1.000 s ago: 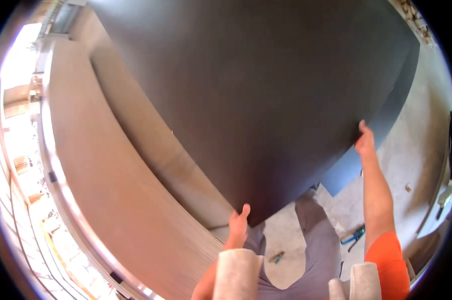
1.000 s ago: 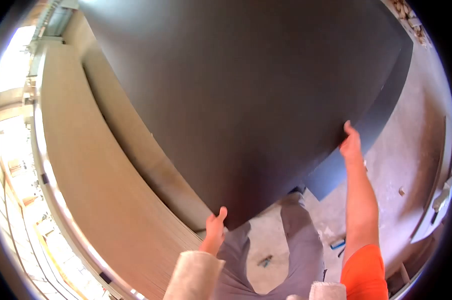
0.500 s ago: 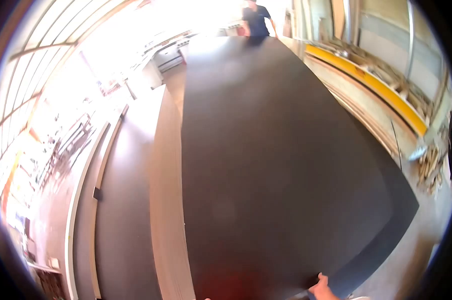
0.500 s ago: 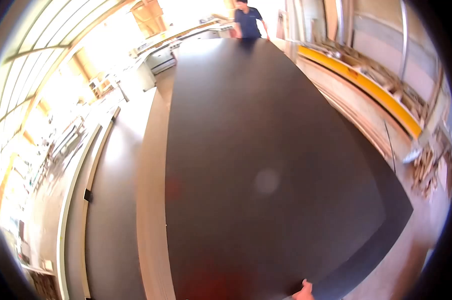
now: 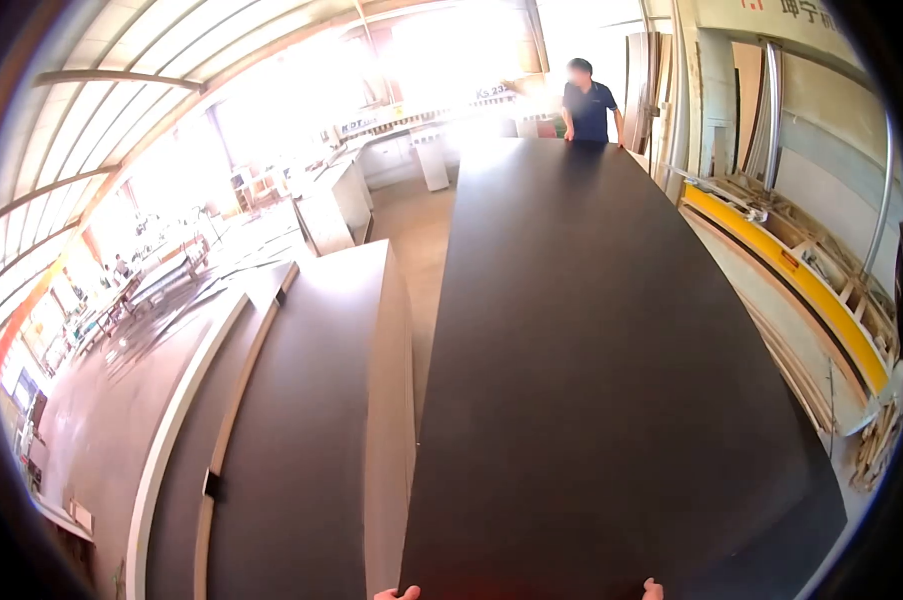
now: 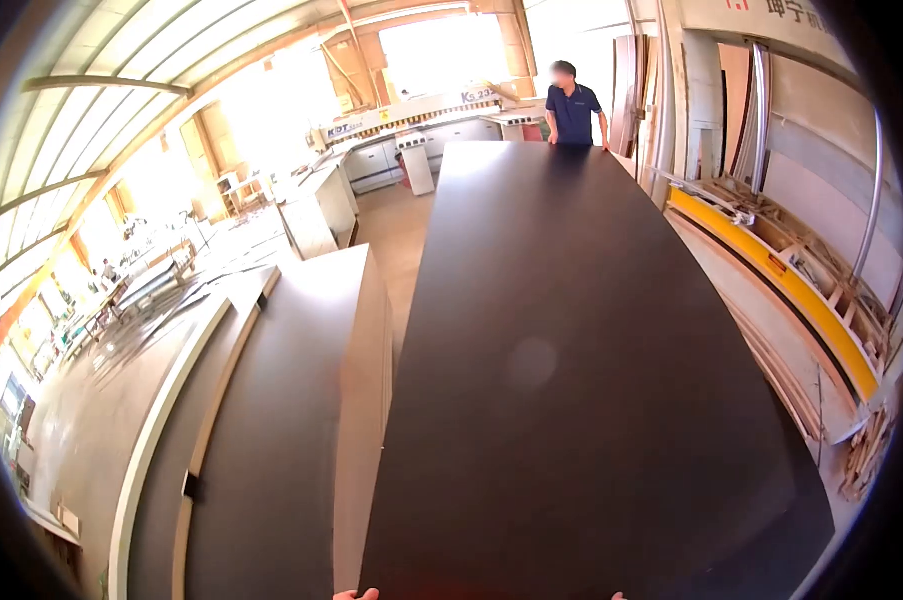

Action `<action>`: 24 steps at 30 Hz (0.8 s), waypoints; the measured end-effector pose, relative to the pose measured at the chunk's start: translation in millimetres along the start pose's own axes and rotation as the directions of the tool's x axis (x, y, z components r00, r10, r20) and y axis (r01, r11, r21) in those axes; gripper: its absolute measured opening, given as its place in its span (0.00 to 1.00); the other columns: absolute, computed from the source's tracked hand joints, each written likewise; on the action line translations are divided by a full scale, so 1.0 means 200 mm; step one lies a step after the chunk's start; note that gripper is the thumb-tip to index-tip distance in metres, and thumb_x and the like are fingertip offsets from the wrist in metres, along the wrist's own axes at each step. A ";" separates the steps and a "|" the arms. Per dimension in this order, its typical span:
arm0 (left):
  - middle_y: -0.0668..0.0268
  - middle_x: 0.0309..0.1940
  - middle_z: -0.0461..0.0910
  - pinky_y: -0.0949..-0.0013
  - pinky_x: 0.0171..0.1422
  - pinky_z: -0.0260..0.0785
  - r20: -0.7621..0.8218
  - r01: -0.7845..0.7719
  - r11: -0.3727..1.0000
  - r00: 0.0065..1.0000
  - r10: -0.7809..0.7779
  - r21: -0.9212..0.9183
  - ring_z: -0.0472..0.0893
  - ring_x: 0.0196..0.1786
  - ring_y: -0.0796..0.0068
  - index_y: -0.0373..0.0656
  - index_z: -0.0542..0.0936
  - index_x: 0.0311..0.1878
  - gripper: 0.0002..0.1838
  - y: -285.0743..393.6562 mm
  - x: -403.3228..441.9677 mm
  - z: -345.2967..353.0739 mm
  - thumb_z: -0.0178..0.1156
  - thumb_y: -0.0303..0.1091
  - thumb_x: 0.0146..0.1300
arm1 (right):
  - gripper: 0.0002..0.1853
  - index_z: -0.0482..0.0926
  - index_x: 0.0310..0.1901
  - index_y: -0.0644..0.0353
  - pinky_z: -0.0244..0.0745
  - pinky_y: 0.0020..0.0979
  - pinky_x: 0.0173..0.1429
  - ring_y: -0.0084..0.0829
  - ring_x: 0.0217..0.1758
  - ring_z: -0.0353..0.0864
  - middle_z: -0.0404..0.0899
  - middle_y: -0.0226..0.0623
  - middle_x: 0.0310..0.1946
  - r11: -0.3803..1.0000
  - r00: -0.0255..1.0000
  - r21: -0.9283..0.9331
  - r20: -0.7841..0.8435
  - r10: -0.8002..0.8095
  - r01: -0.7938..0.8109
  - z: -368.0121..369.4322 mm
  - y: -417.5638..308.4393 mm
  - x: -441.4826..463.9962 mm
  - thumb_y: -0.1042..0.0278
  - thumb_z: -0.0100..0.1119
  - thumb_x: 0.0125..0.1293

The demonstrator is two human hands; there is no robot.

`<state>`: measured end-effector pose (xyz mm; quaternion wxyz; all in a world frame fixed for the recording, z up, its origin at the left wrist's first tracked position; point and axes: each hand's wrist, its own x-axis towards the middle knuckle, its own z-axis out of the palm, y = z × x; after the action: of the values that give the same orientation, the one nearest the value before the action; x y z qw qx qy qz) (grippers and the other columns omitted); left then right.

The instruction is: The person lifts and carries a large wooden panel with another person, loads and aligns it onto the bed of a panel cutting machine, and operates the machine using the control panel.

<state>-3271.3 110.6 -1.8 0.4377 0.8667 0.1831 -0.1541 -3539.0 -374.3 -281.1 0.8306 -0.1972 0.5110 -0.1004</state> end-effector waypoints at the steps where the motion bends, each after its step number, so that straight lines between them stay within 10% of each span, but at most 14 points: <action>1: 0.54 0.39 0.90 0.61 0.50 0.76 0.007 -0.011 1.000 1.000 0.011 0.023 0.86 0.42 0.67 0.31 0.87 0.49 0.23 0.05 0.16 -0.03 0.70 0.46 0.64 | 0.26 0.71 0.66 0.68 0.72 0.39 0.72 0.42 0.64 0.76 0.78 0.45 0.63 0.991 0.995 0.088 0.001 0.098 -0.098 0.22 -0.07 -0.08 0.58 0.58 0.76; 5: 0.57 0.36 0.89 0.62 0.44 0.77 0.079 0.013 0.987 0.997 0.000 -0.159 0.85 0.37 0.68 0.30 0.86 0.49 0.20 0.57 0.88 -0.11 0.68 0.41 0.66 | 0.29 0.69 0.67 0.69 0.70 0.38 0.73 0.42 0.66 0.75 0.76 0.46 0.65 0.877 0.996 -0.479 -0.091 -0.026 -0.021 1.35 -0.36 -0.19 0.58 0.60 0.72; 9: 0.55 0.39 0.87 0.60 0.48 0.76 0.147 0.014 0.987 0.989 0.010 -0.163 0.85 0.41 0.66 0.29 0.85 0.52 0.22 1.04 1.76 -0.23 0.66 0.41 0.67 | 0.32 0.68 0.68 0.69 0.68 0.37 0.74 0.43 0.68 0.74 0.74 0.46 0.67 0.472 0.984 -0.881 -0.072 -0.165 0.015 2.44 -0.45 -0.09 0.58 0.63 0.69; 10: 0.49 0.48 0.86 0.55 0.57 0.76 0.208 0.032 0.996 0.978 -0.014 -0.083 0.85 0.50 0.61 0.28 0.83 0.56 0.25 1.15 1.99 -0.27 0.66 0.42 0.67 | 0.33 0.67 0.69 0.69 0.68 0.37 0.74 0.43 0.69 0.74 0.73 0.47 0.68 0.384 0.978 -0.923 -0.071 -0.194 0.008 2.71 -0.44 -0.03 0.58 0.64 0.68; 13: 0.67 0.24 0.81 0.64 0.33 0.70 0.018 -0.038 0.999 0.999 0.038 0.000 0.78 0.27 0.76 0.32 0.87 0.41 0.19 1.55 2.97 -0.36 0.71 0.42 0.60 | 0.36 0.66 0.70 0.69 0.67 0.36 0.75 0.43 0.70 0.73 0.71 0.47 0.69 0.218 0.962 -0.976 -0.077 -0.261 -0.019 3.60 -0.44 0.18 0.59 0.66 0.66; 24: 0.67 0.23 0.79 0.67 0.31 0.67 0.172 -0.037 0.970 0.982 0.080 -0.240 0.75 0.26 0.79 0.30 0.86 0.35 0.16 2.82 5.27 -0.39 0.66 0.38 0.64 | 0.47 0.58 0.74 0.72 0.67 0.34 0.73 0.44 0.70 0.74 0.69 0.53 0.70 0.117 0.957 -0.988 -0.128 -0.259 -0.100 5.77 -0.74 1.31 0.62 0.71 0.57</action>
<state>-2075.1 55.5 -11.3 0.5568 0.7959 0.1341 -0.1963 -2389.6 -343.9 32.2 0.4050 -0.7090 0.5440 0.1931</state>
